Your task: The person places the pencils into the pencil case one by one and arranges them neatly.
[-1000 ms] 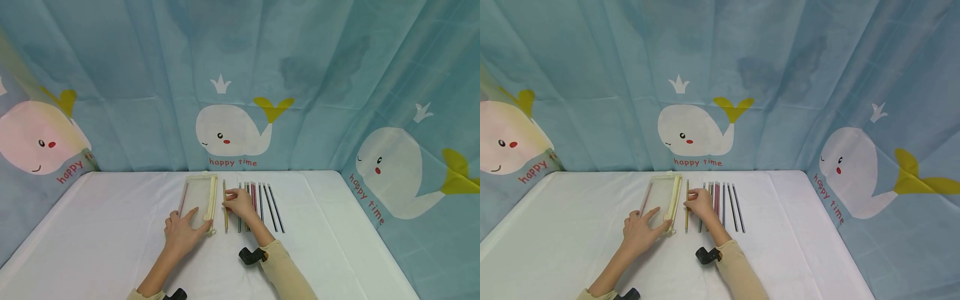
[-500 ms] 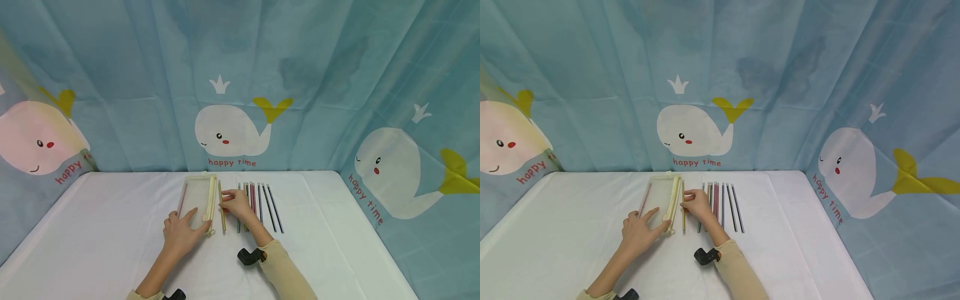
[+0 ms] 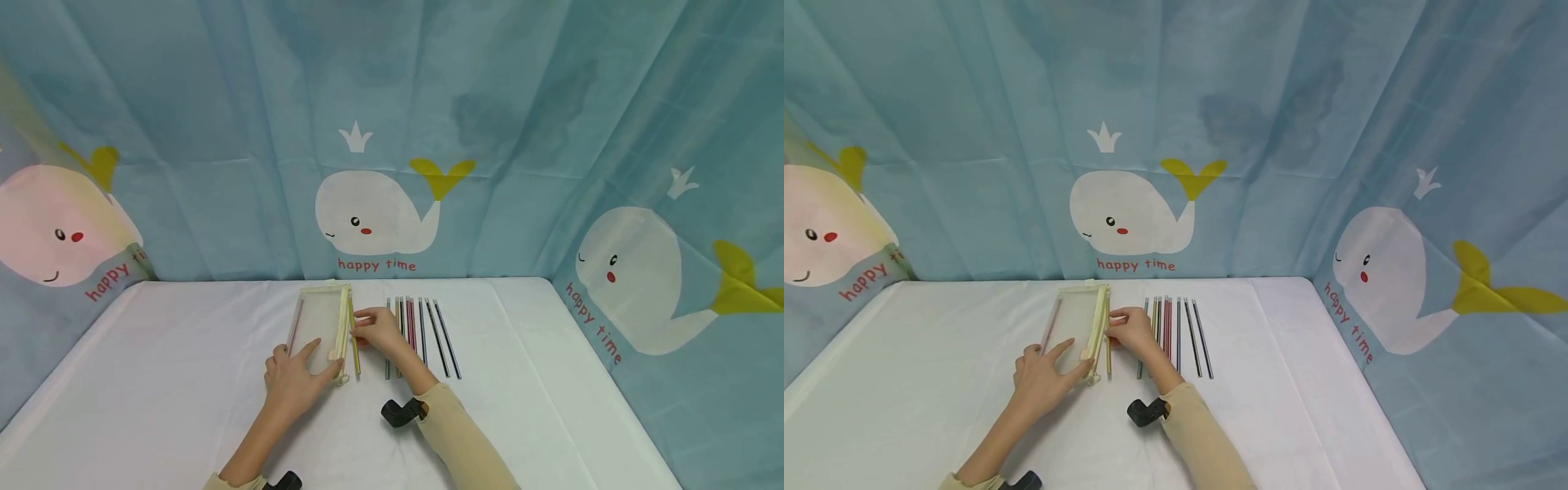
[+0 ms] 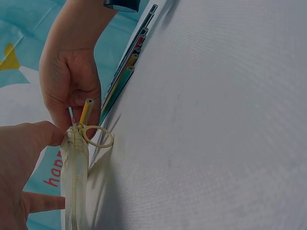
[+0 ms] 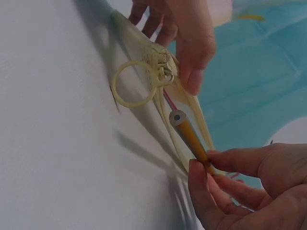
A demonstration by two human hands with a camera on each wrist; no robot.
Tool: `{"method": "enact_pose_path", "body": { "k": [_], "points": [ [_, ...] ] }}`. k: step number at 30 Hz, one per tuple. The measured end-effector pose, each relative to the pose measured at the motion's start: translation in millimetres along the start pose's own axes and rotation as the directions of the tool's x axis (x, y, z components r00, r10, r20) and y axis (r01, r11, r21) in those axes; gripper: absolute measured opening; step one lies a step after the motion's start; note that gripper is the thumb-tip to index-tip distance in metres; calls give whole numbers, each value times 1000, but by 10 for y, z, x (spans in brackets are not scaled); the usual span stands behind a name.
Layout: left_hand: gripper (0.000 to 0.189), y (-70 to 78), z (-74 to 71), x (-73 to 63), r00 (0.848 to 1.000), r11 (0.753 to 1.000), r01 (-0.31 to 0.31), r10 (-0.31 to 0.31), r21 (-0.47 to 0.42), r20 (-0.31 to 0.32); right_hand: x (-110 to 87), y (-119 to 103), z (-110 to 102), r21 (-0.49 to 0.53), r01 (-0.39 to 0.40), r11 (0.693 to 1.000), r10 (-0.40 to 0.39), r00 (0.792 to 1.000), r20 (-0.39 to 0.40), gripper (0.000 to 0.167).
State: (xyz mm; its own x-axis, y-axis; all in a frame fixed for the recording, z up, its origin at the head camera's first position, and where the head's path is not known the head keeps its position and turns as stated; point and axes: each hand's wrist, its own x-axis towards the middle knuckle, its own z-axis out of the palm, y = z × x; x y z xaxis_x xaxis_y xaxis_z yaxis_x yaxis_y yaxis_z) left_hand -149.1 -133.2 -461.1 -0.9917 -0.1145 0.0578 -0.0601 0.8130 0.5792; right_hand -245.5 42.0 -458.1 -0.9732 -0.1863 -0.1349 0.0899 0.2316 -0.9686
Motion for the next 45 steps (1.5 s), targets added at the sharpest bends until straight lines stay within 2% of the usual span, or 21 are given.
{"method": "enact_pose_path", "body": {
  "k": [15, 27, 36, 45],
  "points": [
    [78, -20, 8, 16, 1000, 1000, 0, 0, -26, 9, 118, -52, 118, 106, -12, 994, 10, 1000, 22, 37],
    [80, -10, 6, 11, 1000, 1000, 8, -7, -28, 15, 176, -40, 228, 168, -33, 985, 32, 999, 8, 38],
    [80, 0, 3, 7, 1000, 1000, 10, -10, -16, 16, 159, -45, 284, 130, -38, 991, 38, 999, 8, 36],
    [80, -10, 7, 2, 1000, 1000, 10, -10, -20, 11, 145, -31, 257, 149, -24, 989, 23, 1000, 9, 36]
  ]
}}
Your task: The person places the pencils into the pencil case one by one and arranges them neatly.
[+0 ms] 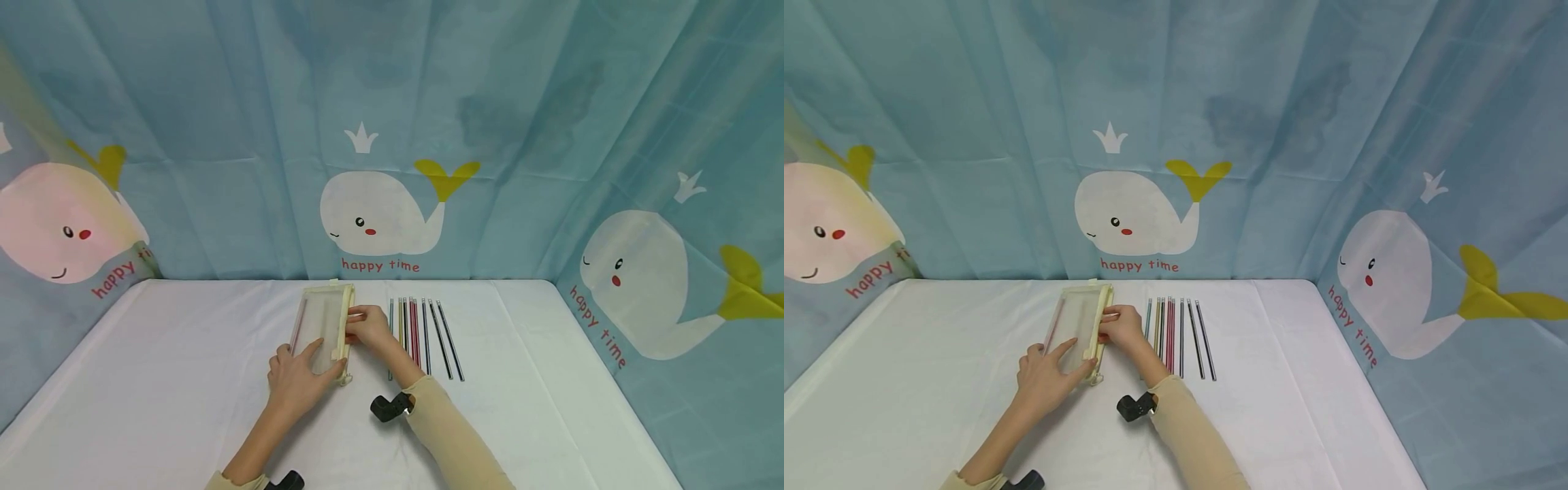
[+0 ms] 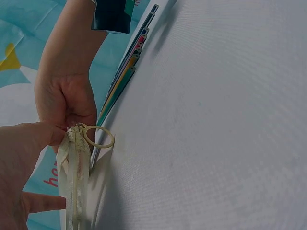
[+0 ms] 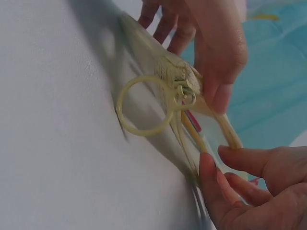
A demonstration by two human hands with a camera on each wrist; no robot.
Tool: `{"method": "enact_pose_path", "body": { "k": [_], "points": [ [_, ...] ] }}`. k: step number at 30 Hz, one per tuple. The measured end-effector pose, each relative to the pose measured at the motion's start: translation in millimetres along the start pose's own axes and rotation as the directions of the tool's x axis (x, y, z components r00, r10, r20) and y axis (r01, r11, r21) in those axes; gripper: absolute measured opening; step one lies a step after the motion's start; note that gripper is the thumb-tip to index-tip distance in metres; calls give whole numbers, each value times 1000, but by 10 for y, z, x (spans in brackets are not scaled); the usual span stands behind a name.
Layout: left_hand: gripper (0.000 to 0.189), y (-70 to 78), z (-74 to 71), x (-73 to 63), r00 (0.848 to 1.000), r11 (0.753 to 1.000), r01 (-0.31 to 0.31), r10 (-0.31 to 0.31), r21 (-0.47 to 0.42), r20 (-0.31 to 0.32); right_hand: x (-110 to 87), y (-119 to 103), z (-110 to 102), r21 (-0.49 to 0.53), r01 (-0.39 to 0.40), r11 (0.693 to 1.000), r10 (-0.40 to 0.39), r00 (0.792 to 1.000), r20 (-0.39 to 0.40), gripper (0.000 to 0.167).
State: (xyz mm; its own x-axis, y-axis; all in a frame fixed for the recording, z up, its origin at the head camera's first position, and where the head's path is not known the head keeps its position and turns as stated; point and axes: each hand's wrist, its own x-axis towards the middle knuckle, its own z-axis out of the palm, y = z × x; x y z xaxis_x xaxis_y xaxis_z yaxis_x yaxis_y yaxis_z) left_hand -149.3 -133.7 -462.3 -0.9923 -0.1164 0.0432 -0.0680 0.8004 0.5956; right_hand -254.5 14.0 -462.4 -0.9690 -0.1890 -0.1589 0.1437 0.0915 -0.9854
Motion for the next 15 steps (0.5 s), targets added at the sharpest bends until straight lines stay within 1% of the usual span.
{"method": "enact_pose_path", "body": {
  "k": [6, 10, 15],
  "points": [
    [79, -17, 5, 4, 1000, 1000, -7, 7, 24, -1, -33, -10, -97, -4, 26, 1000, -26, 1000, 7, 37],
    [79, -15, 1, 5, 1000, 1000, -10, 10, 20, -4, -59, -33, -190, -45, 39, 998, -40, 999, -12, 38],
    [77, -4, -9, 13, 1000, 1000, -9, 9, 21, -2, -93, -52, -306, -139, 84, 987, -91, 995, -46, 39]
  ]
}}
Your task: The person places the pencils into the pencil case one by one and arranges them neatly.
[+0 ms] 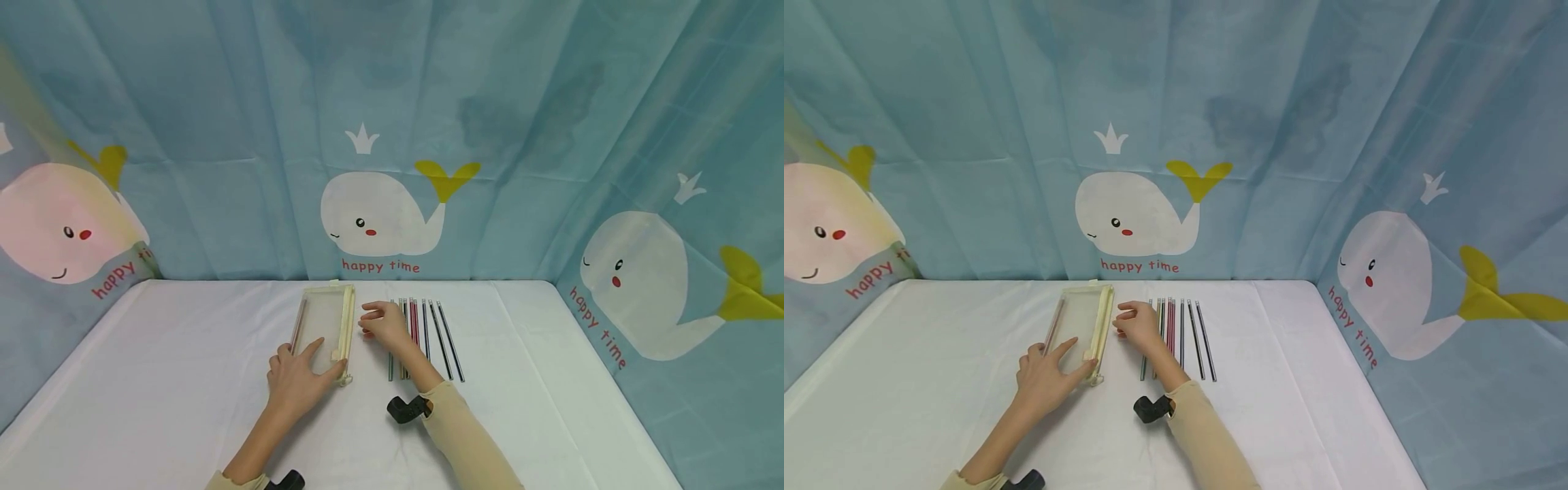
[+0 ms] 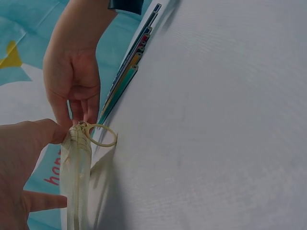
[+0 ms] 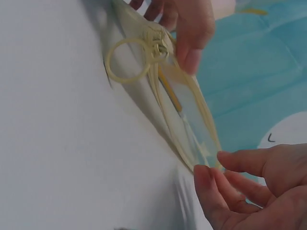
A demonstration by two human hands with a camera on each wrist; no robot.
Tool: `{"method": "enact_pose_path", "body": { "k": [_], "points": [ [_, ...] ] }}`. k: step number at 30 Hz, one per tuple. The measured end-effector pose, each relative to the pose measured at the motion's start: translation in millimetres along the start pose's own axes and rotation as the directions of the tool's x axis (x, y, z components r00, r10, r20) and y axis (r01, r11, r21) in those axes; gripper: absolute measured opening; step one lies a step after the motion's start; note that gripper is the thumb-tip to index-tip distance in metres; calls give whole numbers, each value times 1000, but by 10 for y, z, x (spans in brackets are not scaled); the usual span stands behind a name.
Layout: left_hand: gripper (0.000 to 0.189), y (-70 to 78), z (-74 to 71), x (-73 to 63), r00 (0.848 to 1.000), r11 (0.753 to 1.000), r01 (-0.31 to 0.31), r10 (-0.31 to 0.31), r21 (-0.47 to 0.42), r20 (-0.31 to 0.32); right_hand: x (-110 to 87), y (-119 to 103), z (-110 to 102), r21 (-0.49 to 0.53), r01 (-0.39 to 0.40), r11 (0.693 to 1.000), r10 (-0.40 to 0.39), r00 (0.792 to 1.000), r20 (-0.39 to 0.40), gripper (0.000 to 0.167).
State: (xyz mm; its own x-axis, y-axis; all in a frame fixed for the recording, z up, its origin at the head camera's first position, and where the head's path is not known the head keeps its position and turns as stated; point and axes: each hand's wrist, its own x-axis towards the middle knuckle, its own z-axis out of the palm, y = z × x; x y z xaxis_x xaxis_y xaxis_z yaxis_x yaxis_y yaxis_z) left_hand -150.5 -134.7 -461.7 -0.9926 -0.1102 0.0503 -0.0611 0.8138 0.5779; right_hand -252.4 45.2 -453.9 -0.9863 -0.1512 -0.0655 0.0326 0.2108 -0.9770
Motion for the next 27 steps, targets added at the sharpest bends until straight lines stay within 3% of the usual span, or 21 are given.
{"method": "enact_pose_path", "body": {
  "k": [12, 18, 27],
  "points": [
    [78, 39, -38, 65, 999, 1000, 27, -27, 1, 20, -39, 5, -250, -206, 140, 968, -164, 981, -106, 38],
    [78, 60, -49, 84, 999, 999, 37, -37, -7, 35, -42, 17, -321, -295, 105, 950, -156, 976, -153, 39],
    [82, 134, -86, 114, 994, 997, 73, -74, 9, 77, -9, -2, -293, -368, 55, 928, -118, 981, -151, 45]
  ]
}}
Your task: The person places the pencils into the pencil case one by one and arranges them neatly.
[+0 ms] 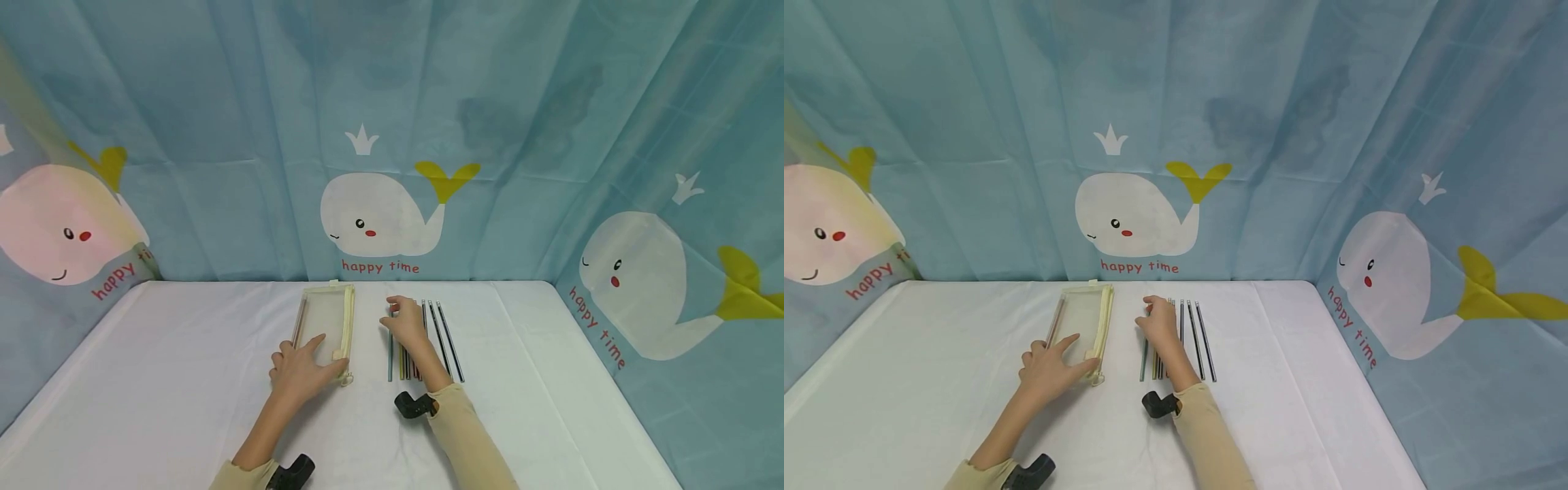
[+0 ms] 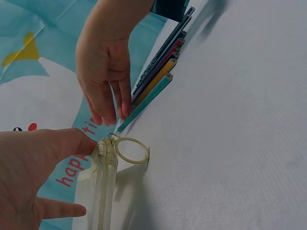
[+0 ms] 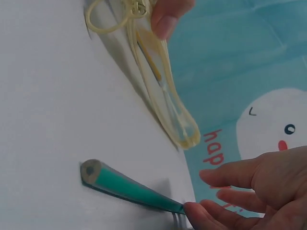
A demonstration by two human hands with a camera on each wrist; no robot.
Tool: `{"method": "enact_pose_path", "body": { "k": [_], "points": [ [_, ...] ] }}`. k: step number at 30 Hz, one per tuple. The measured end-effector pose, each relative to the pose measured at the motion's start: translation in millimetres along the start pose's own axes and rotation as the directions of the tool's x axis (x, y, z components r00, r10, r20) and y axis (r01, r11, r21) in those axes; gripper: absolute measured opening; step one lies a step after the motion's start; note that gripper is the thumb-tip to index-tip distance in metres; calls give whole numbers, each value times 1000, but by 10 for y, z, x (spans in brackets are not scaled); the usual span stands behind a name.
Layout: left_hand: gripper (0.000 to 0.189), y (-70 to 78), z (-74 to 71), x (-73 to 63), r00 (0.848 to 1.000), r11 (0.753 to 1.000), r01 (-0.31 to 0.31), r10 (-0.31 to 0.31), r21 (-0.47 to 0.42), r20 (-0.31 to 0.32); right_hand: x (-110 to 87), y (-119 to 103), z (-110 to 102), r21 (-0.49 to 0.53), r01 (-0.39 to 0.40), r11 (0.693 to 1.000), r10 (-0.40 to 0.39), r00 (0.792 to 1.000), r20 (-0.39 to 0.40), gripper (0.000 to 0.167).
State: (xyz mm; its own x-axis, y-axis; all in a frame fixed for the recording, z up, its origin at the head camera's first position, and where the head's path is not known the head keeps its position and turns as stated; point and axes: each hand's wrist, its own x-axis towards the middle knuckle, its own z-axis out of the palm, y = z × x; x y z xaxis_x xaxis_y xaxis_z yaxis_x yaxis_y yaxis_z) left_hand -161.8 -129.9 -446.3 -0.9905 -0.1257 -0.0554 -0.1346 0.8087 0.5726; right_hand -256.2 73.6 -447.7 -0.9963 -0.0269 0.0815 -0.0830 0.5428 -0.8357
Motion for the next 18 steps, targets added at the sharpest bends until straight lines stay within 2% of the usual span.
{"method": "enact_pose_path", "body": {
  "k": [9, 18],
  "points": [
    [82, 6, 0, -1, 1000, 1000, -5, 5, -2, 8, -19, -10, 21, 2, -14, 1000, 14, 1000, -12, 47],
    [83, -1, 4, 2, 1000, 1000, -3, 3, 5, 14, -36, -14, 24, 3, -32, 999, 32, 999, 28, 49]
  ]
}}
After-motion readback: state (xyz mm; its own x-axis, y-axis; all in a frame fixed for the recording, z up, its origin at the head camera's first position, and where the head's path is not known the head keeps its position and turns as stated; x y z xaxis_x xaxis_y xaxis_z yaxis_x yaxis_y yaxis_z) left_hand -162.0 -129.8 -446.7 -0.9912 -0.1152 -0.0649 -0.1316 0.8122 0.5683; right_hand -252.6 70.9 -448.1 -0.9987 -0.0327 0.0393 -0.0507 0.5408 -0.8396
